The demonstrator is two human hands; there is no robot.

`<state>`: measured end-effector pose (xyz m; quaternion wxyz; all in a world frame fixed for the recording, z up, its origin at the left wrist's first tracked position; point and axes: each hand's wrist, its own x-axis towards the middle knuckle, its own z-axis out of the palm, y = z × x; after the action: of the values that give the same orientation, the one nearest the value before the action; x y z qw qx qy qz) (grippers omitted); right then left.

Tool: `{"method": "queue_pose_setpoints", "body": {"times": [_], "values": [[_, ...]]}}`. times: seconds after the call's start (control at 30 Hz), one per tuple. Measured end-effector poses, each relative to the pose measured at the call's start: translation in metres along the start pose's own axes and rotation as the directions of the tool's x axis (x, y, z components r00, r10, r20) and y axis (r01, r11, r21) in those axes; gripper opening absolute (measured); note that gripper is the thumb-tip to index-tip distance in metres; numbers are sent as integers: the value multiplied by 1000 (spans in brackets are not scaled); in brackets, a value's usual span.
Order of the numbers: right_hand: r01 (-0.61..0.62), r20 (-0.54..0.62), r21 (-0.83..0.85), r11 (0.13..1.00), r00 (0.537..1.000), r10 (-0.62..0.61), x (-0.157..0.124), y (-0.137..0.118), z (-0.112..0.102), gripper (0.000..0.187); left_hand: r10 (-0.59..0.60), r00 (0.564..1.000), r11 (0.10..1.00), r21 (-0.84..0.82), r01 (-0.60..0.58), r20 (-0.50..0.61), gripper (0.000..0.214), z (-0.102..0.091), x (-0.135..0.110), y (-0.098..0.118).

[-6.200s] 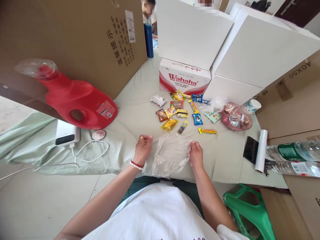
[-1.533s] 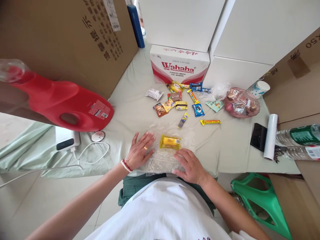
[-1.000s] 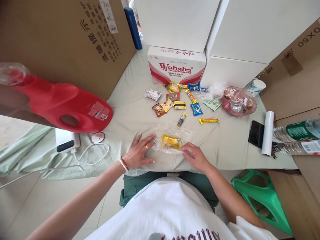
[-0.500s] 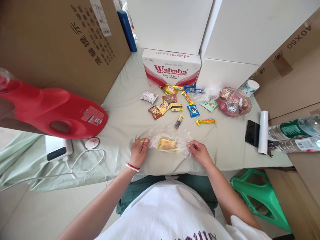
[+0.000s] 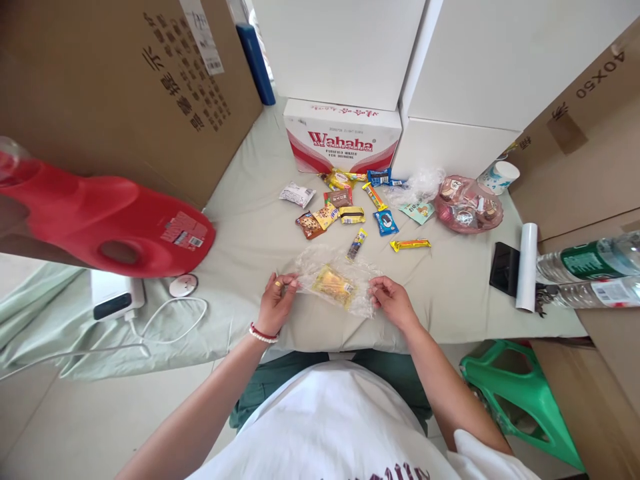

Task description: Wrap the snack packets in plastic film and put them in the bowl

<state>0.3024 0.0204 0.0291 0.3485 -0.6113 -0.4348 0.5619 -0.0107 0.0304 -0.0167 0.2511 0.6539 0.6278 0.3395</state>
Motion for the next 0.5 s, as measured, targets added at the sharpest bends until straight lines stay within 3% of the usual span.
{"method": "queue_pose_setpoints", "body": {"times": [0.13,0.3,0.4,0.5], "values": [[-29,-50,56,998,998,32,-2,6,1,38,-11,1000,1000,-7,11,-23,35,0,-1,0],[3,-82,8,1000,997,-2,-1,9,-12,39,-40,994,999,15,42,-103,31,1,0,1],[120,-120,-266,956,980,-157,8,4,-25,34,-42,993,997,66,50,-106,24,4,2,3],[264,-88,-618,741,913,-399,25,-17,-24,32,-80,992,991,98,89,-100,18,8,5,7]]}}
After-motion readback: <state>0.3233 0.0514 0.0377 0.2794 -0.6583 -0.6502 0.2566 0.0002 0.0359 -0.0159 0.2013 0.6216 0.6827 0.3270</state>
